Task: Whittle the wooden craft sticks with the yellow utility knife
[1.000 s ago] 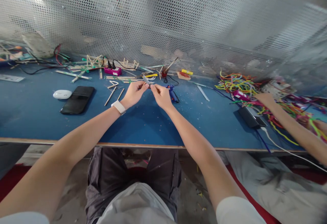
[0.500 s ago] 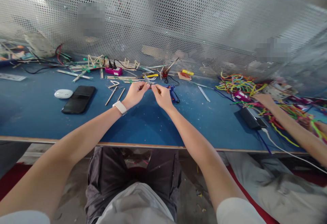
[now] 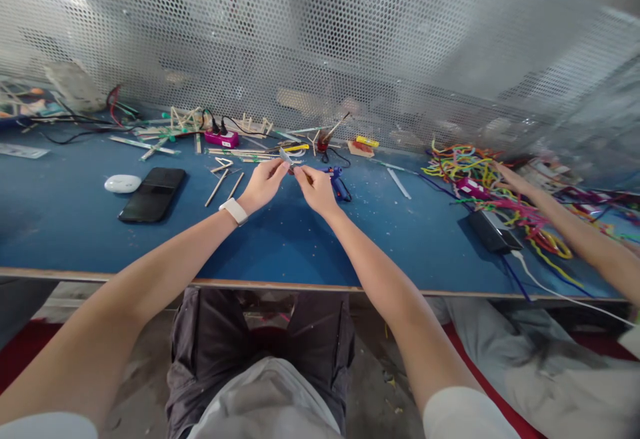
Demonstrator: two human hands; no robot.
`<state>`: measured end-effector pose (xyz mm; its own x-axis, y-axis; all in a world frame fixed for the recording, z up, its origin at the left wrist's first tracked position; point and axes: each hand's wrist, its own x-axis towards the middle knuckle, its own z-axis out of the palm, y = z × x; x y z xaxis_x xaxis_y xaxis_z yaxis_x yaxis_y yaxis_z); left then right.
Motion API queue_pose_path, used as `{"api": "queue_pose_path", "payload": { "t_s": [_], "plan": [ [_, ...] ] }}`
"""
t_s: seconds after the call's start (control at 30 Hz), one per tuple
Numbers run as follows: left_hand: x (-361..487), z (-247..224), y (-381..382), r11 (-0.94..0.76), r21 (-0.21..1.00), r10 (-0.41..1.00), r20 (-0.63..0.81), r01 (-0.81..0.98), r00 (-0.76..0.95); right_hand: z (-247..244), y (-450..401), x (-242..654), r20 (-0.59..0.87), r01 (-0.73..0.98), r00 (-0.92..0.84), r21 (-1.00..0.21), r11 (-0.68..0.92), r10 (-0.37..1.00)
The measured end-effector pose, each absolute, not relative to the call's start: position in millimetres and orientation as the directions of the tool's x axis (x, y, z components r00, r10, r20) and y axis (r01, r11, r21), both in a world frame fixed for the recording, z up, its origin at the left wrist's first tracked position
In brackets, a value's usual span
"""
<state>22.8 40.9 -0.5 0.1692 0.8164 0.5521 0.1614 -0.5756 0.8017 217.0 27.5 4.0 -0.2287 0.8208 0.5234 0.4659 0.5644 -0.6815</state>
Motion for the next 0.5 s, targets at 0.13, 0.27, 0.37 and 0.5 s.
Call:
{"api": "queue_pose_path", "payload": {
  "t_s": [0.13,0.27,0.37,0.5],
  "plan": [
    [19.7,1.5,37.8,-0.583,0.785,0.812,0.562,0.207,0.158,5.3,27.1,217.3,0.522,0.467,-0.224,-0.684,0.561,0.823],
    [18.0,3.6,35.5,-0.576,0.774,0.816,0.565,0.264,0.124,6.0,27.0,217.9,0.51,0.464,-0.217,-0.696,0.548,0.832],
    [18.2,4.7,35.7,-0.574,0.763,0.815,0.569,0.297,0.111,5.7,27.3,218.4,0.507,0.472,-0.222,-0.692,0.547,0.833],
    [19.1,5.9,36.3,-0.578,0.759,0.812,0.571,0.301,0.12,5.0,27.5,218.5,0.51,0.479,-0.226,-0.683,0.551,0.83]
  ]
}}
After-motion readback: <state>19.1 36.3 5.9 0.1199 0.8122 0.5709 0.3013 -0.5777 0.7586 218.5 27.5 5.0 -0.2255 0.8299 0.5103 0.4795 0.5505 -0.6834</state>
